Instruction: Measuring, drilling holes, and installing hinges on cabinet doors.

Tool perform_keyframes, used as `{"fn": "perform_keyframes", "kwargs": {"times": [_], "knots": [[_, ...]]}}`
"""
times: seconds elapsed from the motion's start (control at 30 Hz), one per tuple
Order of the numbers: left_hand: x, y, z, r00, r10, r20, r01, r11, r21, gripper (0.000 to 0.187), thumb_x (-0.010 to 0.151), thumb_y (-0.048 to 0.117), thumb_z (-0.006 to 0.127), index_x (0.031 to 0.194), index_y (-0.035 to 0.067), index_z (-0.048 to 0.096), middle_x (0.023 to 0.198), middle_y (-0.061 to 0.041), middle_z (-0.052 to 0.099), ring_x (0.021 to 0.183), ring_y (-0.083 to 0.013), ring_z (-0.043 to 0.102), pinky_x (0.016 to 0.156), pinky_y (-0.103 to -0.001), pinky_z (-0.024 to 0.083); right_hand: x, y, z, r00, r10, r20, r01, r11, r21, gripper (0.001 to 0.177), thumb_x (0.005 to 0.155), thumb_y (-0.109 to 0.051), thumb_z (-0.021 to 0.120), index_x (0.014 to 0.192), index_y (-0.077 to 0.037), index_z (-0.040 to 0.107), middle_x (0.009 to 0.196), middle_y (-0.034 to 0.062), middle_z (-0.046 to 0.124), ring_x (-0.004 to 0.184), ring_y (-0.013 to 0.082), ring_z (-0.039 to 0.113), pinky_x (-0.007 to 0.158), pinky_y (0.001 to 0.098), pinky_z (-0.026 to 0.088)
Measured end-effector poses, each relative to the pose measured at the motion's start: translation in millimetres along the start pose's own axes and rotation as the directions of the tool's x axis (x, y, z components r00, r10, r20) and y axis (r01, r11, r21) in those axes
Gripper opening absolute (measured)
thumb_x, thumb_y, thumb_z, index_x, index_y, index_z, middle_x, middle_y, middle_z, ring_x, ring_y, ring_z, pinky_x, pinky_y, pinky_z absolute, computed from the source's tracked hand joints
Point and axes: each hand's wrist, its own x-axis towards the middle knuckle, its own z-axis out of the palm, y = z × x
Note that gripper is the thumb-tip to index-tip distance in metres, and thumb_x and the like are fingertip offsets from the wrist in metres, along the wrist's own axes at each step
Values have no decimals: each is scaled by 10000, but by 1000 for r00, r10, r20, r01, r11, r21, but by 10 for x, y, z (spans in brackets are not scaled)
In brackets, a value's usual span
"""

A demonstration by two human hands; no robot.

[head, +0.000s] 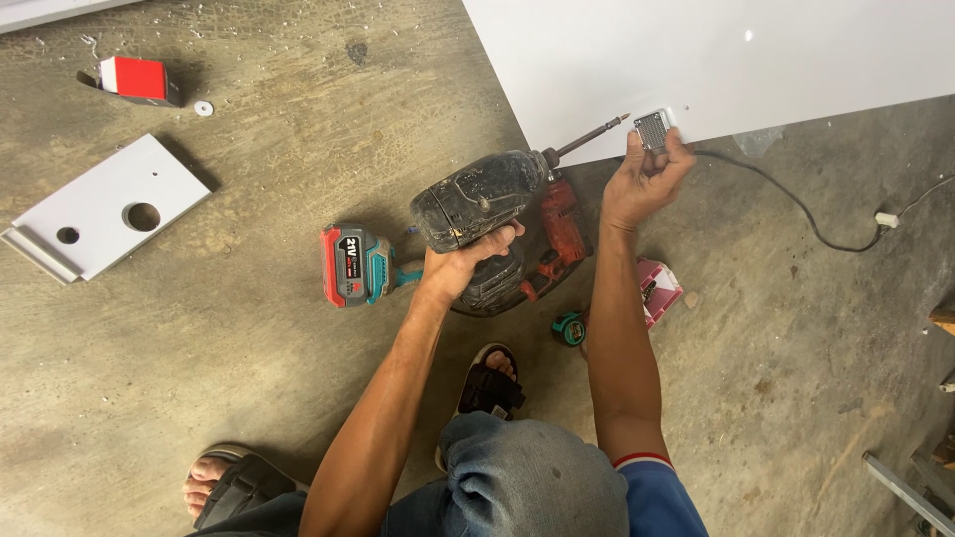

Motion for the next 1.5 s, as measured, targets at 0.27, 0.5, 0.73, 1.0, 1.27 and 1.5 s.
{"fn": "perform_keyframes", "kwargs": {"times": [0.27,0.5,0.73,1.0,1.27,1.5], "knots": [[18,-34,25,1000,-30,-4,30,999,41,284,802,207,833,1047,78,769,925,-73,798,775,-144,728,694,-323,614,-84,-478,-56,1000,-30,8,27,976,216,545,1010,-89,773,1348,-85,344,1458,170,364,1137,256,684,919,348,641],[75,-93,30,999,-42,18,40,992,122,307,800,223,851,1053,70,769,932,-78,804,758,-162,714,702,-331,613,-108,-539,-74,964,264,33,-257,891,374,651,957,-173,786,1424,-80,342,1348,158,542,1102,207,700,884,309,633],[106,-167,74,998,33,44,-37,996,82,349,789,188,862,1097,80,739,1005,-67,799,944,-179,775,837,-354,647,-69,-468,142,959,284,15,-260,857,445,404,1032,-98,704,1326,-52,431,1124,106,676,1022,147,668,895,284,573],[125,-117,133,989,129,71,-147,860,489,351,750,169,911,1054,67,768,1010,-45,808,916,-151,761,836,-316,600,-25,-519,209,929,370,12,-317,777,544,182,1046,-25,610,1157,-56,469,1123,93,674,1045,145,694,970,282,613],[103,-99,281,986,132,102,-164,870,465,329,715,206,877,965,32,751,940,-66,791,845,-175,750,800,-337,601,-4,-576,155,937,349,-20,-299,832,468,294,961,-251,780,1071,-88,562,928,12,687,861,85,655,828,233,570],[169,-212,339,995,97,22,-90,779,620,268,708,227,866,775,6,730,737,-82,757,674,-192,716,679,-355,573,-48,-419,144,937,346,-45,-311,885,346,274,950,-278,792,1004,-103,588,838,-9,683,752,64,635,723,202,538]]}}
